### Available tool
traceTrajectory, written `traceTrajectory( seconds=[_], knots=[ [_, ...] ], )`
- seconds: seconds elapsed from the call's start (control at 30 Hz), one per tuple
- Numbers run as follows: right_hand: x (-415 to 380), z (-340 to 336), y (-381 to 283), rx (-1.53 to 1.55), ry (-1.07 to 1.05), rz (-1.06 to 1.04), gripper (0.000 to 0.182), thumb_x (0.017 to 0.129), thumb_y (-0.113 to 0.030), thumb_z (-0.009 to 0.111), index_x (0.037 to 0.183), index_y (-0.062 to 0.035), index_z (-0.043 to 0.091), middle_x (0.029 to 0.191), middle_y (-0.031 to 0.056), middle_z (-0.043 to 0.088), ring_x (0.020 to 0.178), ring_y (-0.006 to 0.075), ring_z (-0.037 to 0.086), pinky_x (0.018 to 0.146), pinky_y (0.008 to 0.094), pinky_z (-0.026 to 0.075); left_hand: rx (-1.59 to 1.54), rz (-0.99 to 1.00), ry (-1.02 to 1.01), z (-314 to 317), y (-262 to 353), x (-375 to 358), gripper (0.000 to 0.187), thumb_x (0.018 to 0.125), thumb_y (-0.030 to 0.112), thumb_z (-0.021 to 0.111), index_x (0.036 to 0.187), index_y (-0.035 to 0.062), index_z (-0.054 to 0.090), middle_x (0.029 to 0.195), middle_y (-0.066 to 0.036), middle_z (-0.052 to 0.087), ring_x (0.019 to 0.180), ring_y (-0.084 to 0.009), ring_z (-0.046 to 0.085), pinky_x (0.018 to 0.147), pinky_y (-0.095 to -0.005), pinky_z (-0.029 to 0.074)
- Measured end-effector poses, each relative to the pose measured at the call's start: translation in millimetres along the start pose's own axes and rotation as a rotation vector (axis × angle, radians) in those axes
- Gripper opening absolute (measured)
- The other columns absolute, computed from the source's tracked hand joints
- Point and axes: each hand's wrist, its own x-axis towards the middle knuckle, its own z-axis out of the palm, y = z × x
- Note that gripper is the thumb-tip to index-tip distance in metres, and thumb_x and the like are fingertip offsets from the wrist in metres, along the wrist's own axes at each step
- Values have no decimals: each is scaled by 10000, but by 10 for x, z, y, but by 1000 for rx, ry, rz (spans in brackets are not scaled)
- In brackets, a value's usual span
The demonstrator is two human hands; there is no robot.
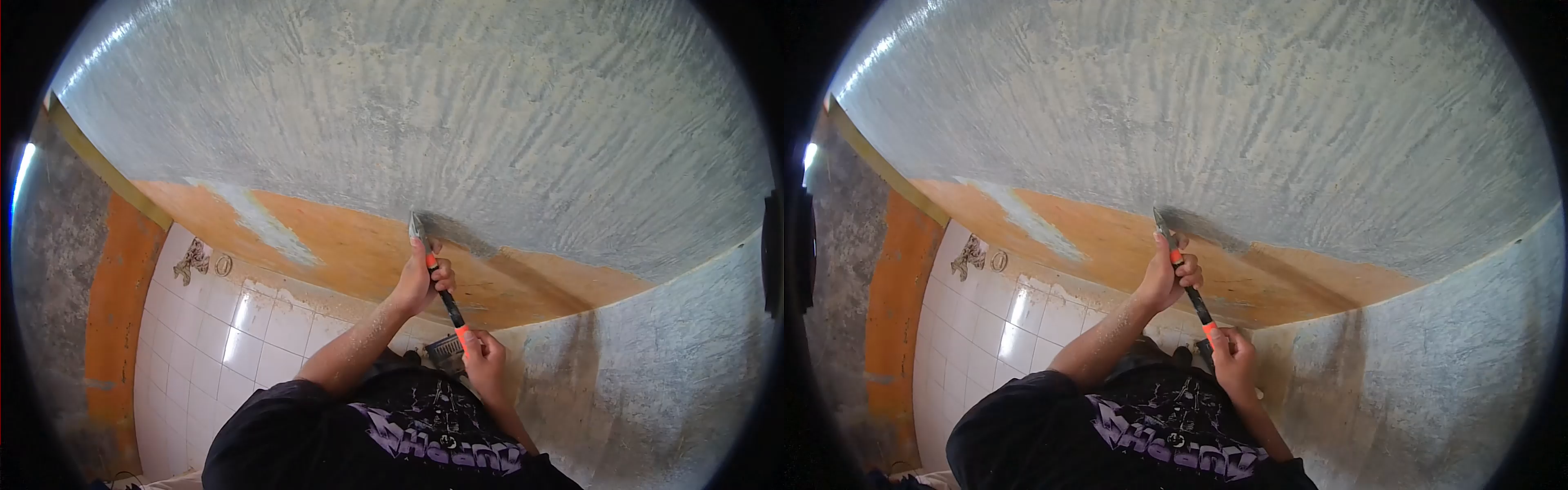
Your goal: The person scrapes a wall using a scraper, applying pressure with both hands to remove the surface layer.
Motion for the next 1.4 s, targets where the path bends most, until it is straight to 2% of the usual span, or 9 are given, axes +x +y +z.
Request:
traceTrajectory(
  seconds=[0.2,0.33,0.5,0.63,0.7,0.97,1.1,1.23,1.4],
  knots=[
    [-56,-173,-4,131,4,100,251,981,-246,613,962,1,649,628,-15,531,466,46,442,419,221,339,-52,-128,32,179,-172,44,588,922,753,209,1000,192,367,587,53,262,513,-109,312,624,-328,379],
    [28,71,-88,-28,-4,1,241,967,-231,634,945,7,666,642,-37,529,507,27,438,450,210,333,-42,31,5,-87,53,0,587,925,750,212,1006,192,374,587,54,264,512,-109,311,620,-328,374],
    [27,26,75,151,-19,63,254,964,-255,641,952,-3,670,640,-30,528,518,31,458,461,222,360,-22,-32,33,29,10,-7,583,935,740,202,1021,188,372,586,51,271,512,-109,312,617,-325,372],
    [-9,92,13,77,-17,98,252,972,-248,629,953,1,660,641,-33,525,510,33,456,460,218,357,-57,-38,74,-43,73,-1,579,938,736,210,1033,186,366,584,44,275,514,-116,318,619,-329,375],
    [-1,244,53,17,-5,41,252,978,-244,619,948,5,653,643,-36,525,500,34,452,451,213,346,16,-26,34,-123,170,-51,575,940,730,223,1036,181,367,584,33,280,518,-125,322,632,-343,388],
    [-149,141,-151,147,29,159,232,967,-221,626,947,8,657,659,-26,551,521,37,466,459,224,357,-29,-169,-34,-7,100,-32,564,945,721,232,1019,178,362,621,22,308,563,-142,363,667,-365,415],
    [-11,403,-198,46,36,63,229,967,-218,627,939,7,657,646,-30,544,518,32,454,455,221,351,-71,-37,-48,-264,425,-95,562,947,720,226,1012,178,362,627,25,288,556,-140,343,685,-372,412],
    [-157,403,-248,80,70,80,230,961,-223,639,954,5,662,643,-30,548,516,32,462,454,216,352,-78,-131,-88,-284,339,-65,561,945,724,234,1032,187,371,641,20,298,588,-150,365,700,-372,412],
    [-136,587,-210,73,97,130,228,961,-225,641,952,2,659,635,-27,543,499,34,456,435,214,336,-104,-111,-119,-367,499,-142,548,959,701,248,1052,176,371,662,7,319,611,-162,381,723,-390,425]
  ],
)
